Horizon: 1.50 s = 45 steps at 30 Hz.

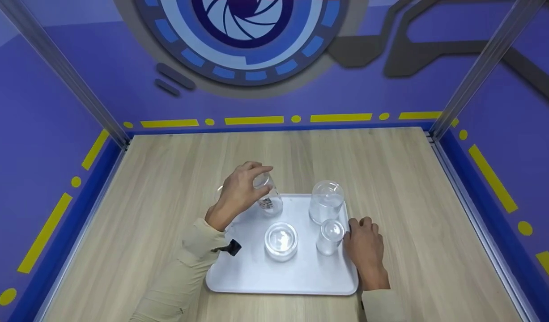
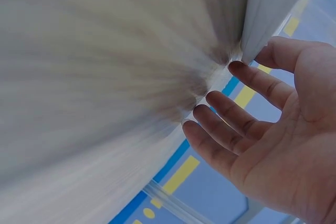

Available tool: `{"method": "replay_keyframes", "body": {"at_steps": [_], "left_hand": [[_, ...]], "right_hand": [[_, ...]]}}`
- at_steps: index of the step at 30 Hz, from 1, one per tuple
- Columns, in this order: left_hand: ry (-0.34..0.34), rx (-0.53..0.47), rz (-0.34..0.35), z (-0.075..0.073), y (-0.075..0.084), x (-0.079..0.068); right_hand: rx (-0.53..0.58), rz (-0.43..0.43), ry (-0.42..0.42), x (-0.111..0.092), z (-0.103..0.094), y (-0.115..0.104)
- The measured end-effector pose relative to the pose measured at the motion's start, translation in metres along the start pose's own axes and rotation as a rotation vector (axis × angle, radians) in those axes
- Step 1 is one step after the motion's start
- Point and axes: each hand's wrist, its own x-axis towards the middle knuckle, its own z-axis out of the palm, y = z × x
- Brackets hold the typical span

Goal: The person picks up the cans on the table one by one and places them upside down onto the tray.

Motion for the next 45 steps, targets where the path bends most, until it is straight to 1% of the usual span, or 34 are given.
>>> {"method": "replay_keyframes", "body": {"at_steps": [7, 14, 18, 23, 33, 37, 45], "left_hand": [[-0.049, 0.064, 0.028, 0.006, 0.006, 0.003], [-0.087, 0.109, 0.018, 0.012, 0.011, 0.005], [-0.089, 0.121, 0.022, 0.014, 0.013, 0.006], [-0.086, 0.132, 0.027, 0.017, 0.016, 0.006], [-0.100, 0.136, 0.042, 0.018, 0.020, 0.008], [-0.097, 0.136, 0.054, 0.019, 0.021, 0.009], [-0.110, 0.144, 0.058, 0.019, 0.024, 0.010]], "right_hand": [[-0.008, -0.014, 0.035, 0.000, 0.002, -0.001], [-0.008, -0.005, 0.031, -0.001, 0.001, -0.001], [-0.012, -0.003, 0.027, -0.001, 0.001, -0.001], [-0.005, -0.014, 0.042, -0.002, 0.002, 0.000], [-0.002, -0.022, 0.038, -0.001, 0.001, 0.001], [-0.006, -0.035, 0.051, -0.002, 0.001, 0.002], [-0.010, -0.029, 0.051, -0.002, 0.001, 0.002]]}}
